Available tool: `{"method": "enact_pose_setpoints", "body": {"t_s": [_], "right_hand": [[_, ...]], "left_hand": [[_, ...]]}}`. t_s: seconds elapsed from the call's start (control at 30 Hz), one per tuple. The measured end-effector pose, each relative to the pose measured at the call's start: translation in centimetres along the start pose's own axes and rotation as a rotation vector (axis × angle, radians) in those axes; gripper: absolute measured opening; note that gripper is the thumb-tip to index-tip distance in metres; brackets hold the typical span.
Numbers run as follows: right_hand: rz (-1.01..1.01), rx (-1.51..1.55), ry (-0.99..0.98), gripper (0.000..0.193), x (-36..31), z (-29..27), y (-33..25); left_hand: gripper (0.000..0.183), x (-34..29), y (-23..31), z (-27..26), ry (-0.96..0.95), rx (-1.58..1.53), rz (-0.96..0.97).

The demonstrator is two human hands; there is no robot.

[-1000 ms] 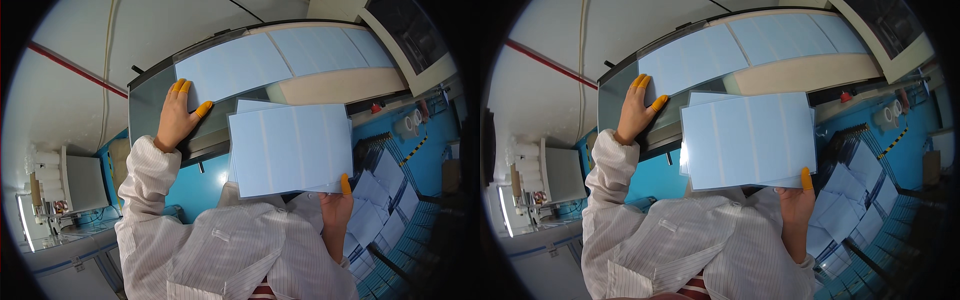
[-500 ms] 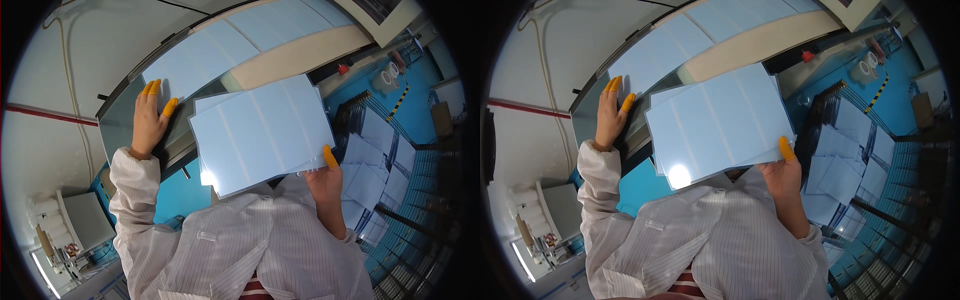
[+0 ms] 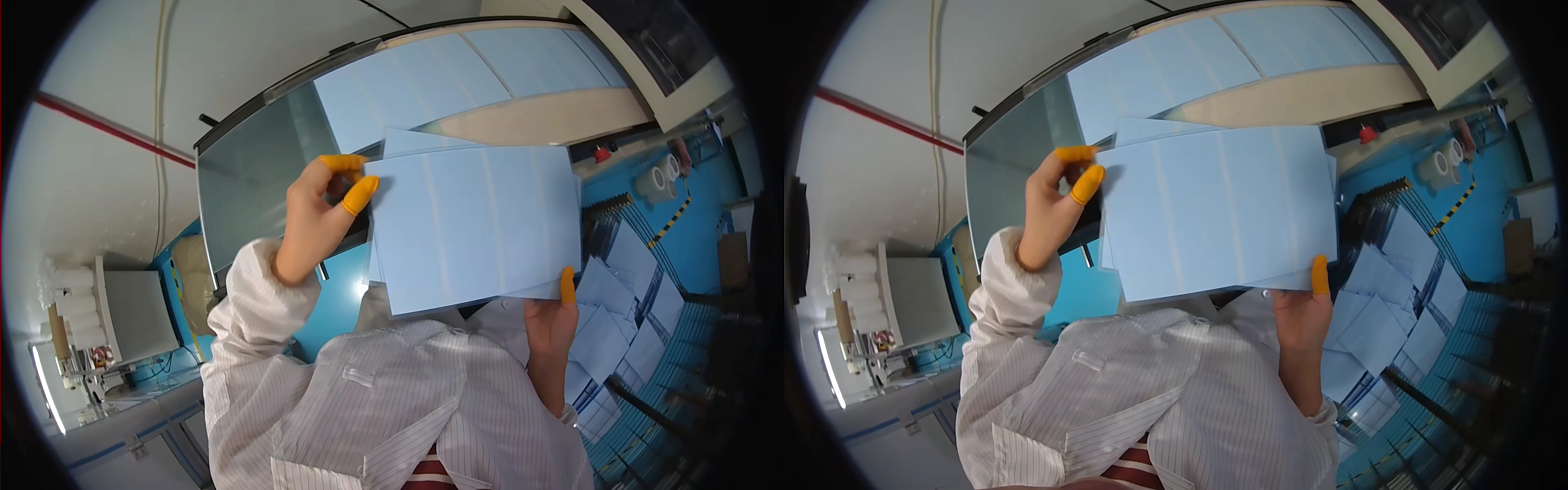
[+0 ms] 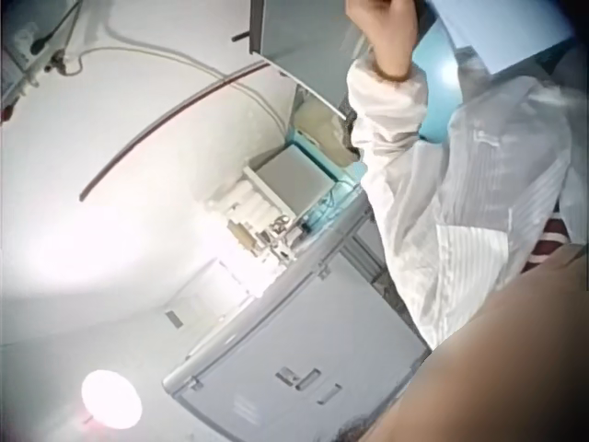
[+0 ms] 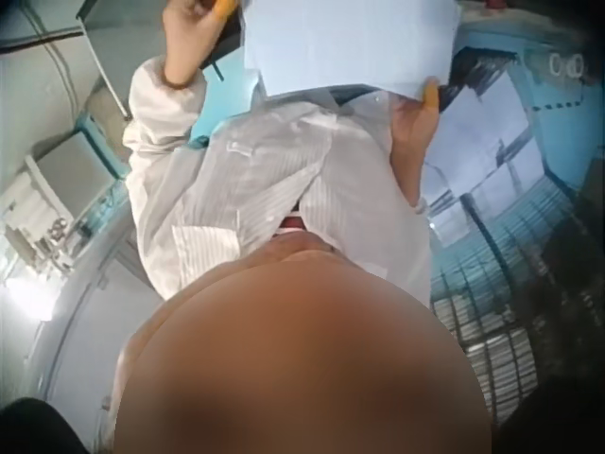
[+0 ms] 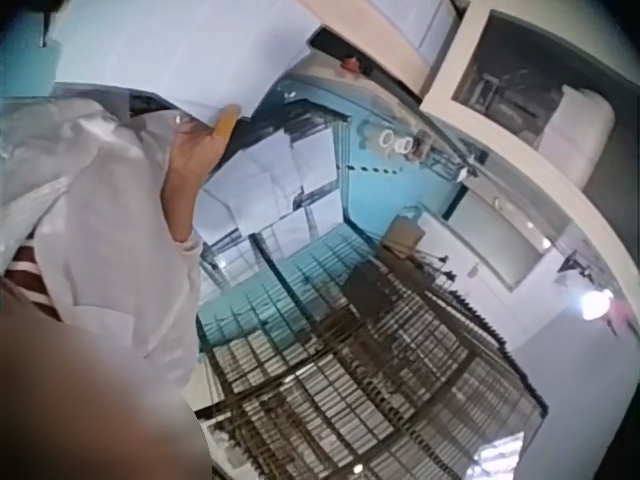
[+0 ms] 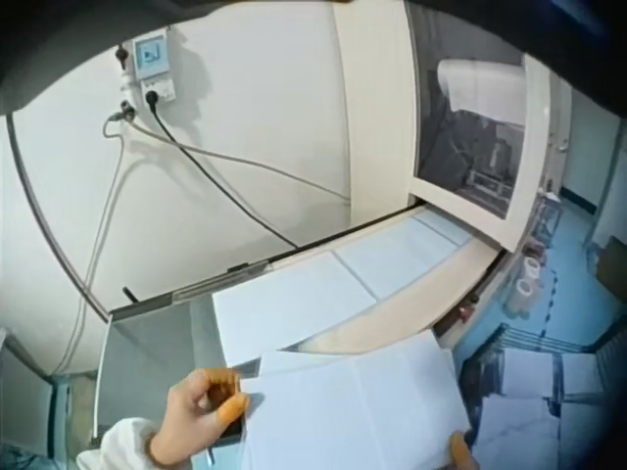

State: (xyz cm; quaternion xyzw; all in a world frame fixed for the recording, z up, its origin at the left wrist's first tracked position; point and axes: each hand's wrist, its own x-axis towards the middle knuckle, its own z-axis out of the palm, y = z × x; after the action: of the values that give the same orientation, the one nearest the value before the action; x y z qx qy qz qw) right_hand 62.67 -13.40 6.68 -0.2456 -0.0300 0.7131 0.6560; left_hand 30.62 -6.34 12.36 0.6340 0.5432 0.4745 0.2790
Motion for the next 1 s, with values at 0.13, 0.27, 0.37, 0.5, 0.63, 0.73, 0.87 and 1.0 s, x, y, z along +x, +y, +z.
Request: {"method": "enact_pose_setpoints", "body": {"t_s": [0.13, 0.27, 0.37, 0.5, 0.63, 0.73, 0.87, 1.0], "right_hand": [[0.002, -0.026, -0.076, 0.034, 0.5, -1.3, 0.1], [-0.003, -0.097, -0.070, 0.036, 0.6, 0.1, 0.4], [-0.017, -0.107, -0.063, 0.037, 0.5, 0.4, 0.3], [0.002, -0.043, -0.079, 0.035, 1.0, -1.2, -0.9], [-0.046, 0.019, -0.086, 0.032, 0.7, -1.5, -2.1], [-0.077, -0.049, 0.041, 0.030, 1.0, -1.3, -2.8], [-0.139, -0.102, 0.063, 0.030, 0.8, -0.1, -2.8], [-0.116, -0.102, 0.050, 0.031, 0.8, -0.1, -2.7]], "left_hand": [[0.013, -1.2, 1.1, 0.9, 0.156, -0.312, -0.099], [0.010, -1.0, -0.1, -1.6, 0.268, -0.583, -0.307], [0.024, -0.4, -2.7, -5.8, 0.513, -0.426, -0.380], [0.034, -1.1, -6.2, -13.5, 0.662, -0.257, -0.515], [0.024, -1.5, -12.7, -20.5, 0.767, -0.132, -0.595], [0.025, -1.8, -14.4, -21.9, 0.729, -0.068, -0.549], [0.031, 1.2, -13.6, -18.6, 0.691, -0.019, -0.432], [0.036, 2.8, -12.0, -16.3, 0.563, 0.441, -0.352]]}}
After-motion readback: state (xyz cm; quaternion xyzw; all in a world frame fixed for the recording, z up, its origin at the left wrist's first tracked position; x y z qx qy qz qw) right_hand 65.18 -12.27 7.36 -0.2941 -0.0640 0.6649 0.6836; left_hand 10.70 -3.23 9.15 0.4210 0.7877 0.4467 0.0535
